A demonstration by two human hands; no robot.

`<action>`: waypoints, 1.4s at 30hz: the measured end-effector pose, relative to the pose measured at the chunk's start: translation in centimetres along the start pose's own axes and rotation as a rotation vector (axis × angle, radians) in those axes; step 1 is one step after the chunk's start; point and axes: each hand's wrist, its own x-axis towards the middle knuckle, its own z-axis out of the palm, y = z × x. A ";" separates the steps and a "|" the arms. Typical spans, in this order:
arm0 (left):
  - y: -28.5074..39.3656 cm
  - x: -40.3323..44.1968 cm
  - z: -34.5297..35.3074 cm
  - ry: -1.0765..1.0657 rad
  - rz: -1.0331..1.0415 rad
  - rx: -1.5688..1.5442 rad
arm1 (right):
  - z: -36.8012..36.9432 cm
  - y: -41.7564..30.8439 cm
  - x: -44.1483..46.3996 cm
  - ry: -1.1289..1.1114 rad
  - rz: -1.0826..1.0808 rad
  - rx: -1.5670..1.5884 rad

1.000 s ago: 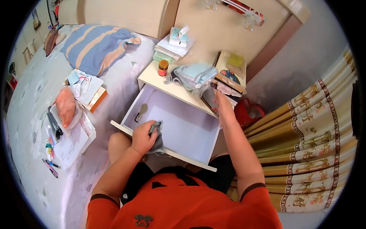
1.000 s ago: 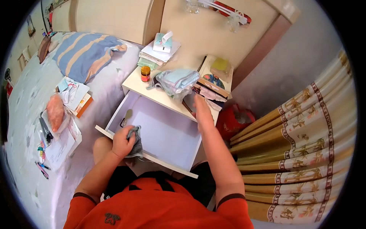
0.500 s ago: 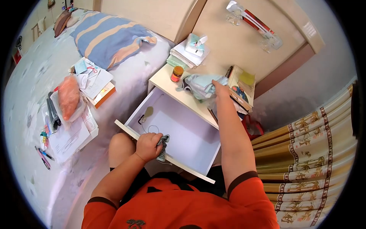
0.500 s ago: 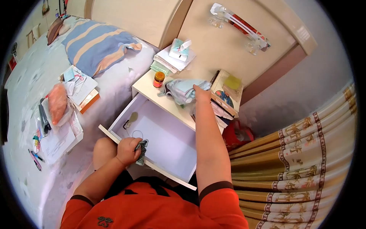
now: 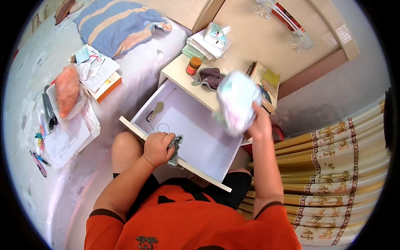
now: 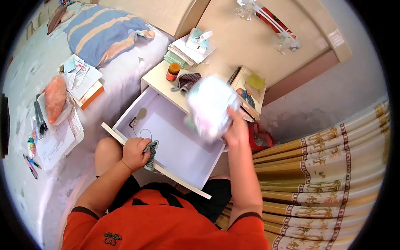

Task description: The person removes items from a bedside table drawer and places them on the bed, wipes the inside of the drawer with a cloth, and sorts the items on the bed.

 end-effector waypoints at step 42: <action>0.1 0.0 0.5 0.044 0.060 0.063 | -5.4 5.3 -2.2 0.050 -0.856 -1.660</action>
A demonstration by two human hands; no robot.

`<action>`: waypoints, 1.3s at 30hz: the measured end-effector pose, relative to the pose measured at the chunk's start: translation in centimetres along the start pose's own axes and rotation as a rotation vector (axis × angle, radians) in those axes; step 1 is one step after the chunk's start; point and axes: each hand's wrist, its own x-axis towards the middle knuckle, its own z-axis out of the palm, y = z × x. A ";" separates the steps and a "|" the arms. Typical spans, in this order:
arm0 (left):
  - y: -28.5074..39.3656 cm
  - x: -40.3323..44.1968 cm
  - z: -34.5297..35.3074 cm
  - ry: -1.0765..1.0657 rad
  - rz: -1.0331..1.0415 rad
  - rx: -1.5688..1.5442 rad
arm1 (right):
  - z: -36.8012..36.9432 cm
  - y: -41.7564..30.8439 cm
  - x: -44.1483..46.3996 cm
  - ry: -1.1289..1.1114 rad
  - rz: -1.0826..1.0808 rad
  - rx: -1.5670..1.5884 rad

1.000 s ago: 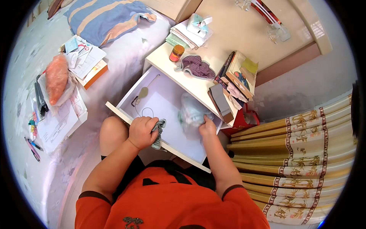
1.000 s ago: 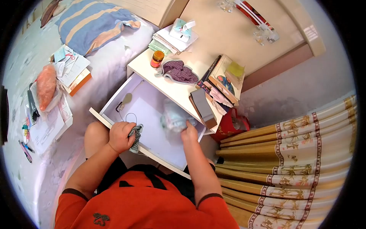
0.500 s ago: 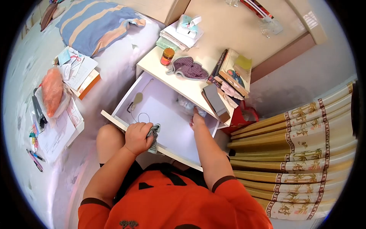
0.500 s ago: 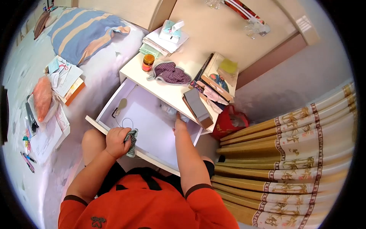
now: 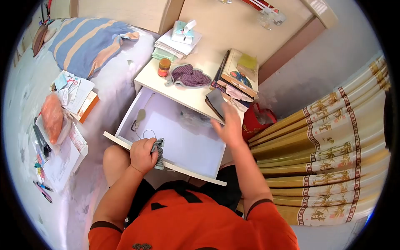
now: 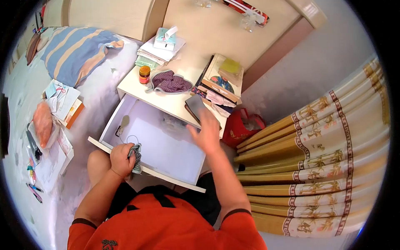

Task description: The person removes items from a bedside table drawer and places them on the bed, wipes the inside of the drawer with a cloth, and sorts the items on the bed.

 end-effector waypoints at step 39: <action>-0.2 -0.1 -0.4 -0.097 -0.083 -0.076 | 13.3 -5.8 -4.8 -0.812 0.010 0.796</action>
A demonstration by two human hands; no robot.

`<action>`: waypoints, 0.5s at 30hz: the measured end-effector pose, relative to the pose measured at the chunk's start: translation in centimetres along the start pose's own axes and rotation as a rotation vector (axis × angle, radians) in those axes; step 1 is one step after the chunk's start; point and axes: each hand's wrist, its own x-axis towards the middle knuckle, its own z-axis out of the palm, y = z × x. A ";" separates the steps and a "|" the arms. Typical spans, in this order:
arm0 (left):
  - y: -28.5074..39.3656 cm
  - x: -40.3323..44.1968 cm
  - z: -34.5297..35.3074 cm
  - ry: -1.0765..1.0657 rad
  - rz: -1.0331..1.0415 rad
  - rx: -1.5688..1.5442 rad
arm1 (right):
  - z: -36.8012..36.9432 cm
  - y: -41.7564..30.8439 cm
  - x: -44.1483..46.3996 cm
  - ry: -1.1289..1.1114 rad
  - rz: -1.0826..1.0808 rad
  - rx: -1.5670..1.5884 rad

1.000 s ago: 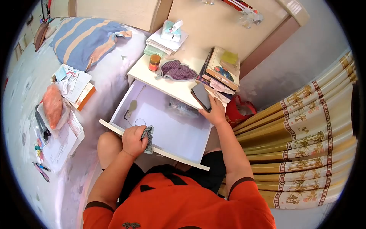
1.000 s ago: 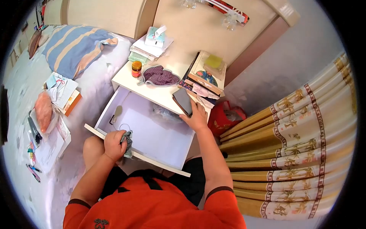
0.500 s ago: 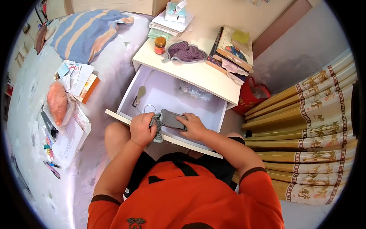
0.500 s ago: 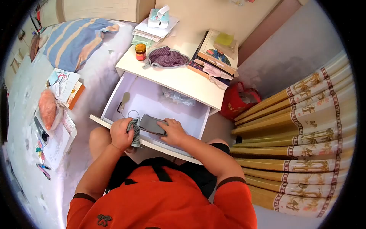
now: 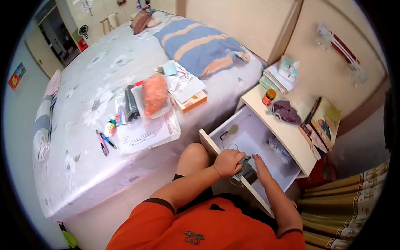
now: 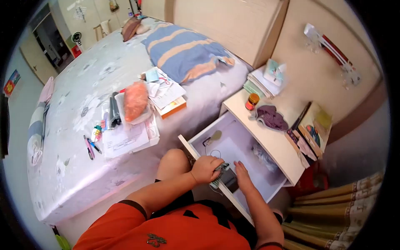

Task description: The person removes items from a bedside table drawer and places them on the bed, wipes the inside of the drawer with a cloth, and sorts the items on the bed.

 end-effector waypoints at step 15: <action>4.7 -3.6 -6.6 -0.079 -0.545 -0.920 | 0.8 -10.3 -7.1 0.363 0.062 0.761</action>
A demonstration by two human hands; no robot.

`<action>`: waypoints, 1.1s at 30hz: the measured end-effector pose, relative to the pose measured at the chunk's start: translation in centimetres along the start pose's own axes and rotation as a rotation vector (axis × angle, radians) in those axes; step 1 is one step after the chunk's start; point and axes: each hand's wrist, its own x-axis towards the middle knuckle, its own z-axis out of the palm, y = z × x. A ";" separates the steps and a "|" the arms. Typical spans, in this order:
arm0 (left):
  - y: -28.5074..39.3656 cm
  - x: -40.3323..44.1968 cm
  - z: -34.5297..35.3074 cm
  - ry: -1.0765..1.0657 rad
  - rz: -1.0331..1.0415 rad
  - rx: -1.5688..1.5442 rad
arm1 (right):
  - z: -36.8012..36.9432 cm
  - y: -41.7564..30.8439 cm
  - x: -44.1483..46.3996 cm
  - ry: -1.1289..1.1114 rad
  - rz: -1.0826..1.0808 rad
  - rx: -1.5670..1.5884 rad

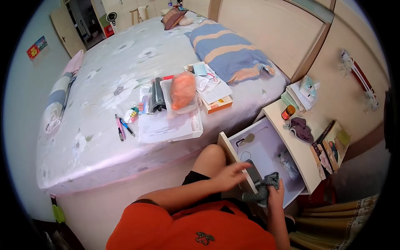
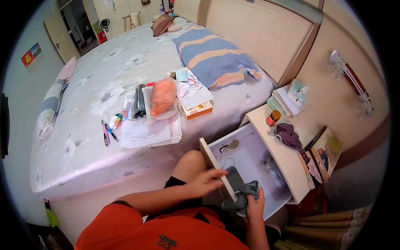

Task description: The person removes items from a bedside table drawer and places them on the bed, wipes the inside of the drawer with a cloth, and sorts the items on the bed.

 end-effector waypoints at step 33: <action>5.9 2.3 -24.2 1.336 0.233 0.447 | -0.3 3.8 -2.6 0.034 -0.524 -0.763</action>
